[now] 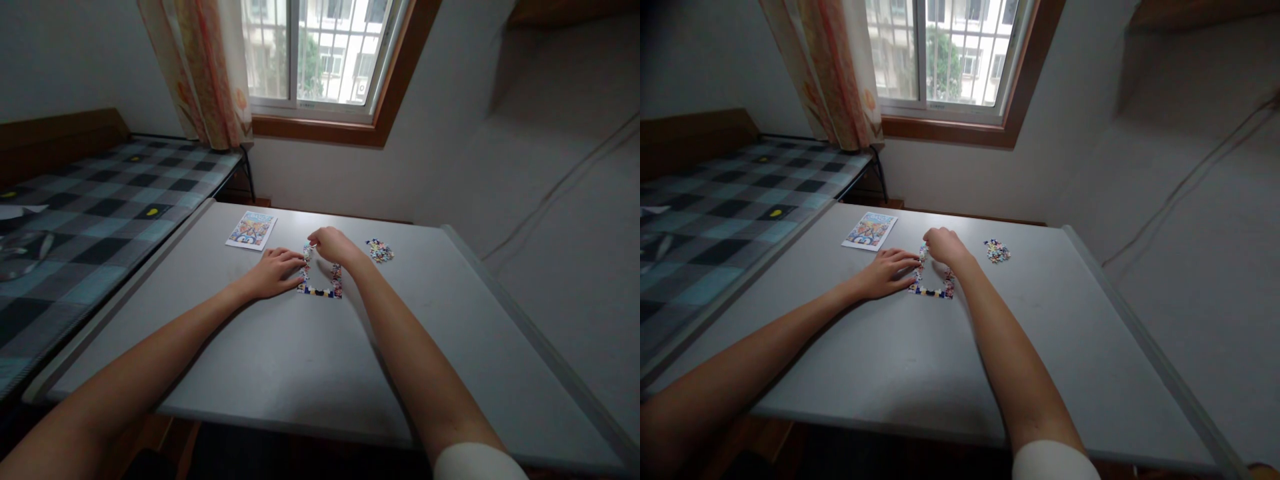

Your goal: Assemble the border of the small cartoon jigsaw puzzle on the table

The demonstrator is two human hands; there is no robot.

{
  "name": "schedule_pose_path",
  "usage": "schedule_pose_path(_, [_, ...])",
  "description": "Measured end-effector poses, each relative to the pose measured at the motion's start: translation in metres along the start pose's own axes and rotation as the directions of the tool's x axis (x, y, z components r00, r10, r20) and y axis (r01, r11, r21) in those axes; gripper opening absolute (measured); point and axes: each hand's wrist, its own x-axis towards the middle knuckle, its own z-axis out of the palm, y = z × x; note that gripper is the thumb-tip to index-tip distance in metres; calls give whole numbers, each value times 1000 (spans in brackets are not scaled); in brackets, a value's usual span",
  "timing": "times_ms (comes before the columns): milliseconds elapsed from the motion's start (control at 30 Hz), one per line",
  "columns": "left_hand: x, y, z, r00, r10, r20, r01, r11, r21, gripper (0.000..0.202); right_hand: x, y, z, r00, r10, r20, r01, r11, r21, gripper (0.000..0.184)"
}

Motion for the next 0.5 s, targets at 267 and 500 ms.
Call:
schedule_pose_path(267, [0, 0, -1, 1000, 0, 0, 0, 1000, 6, 38, -1, -10, 3, 995, 76, 63, -76, 997, -4, 29])
schedule_pose_path(500, [0, 1, -2, 1000, -6, 2, 6, 1000, 0, 39, 1, -15, -1, 997, 71, -21, -73, 995, -62, 32])
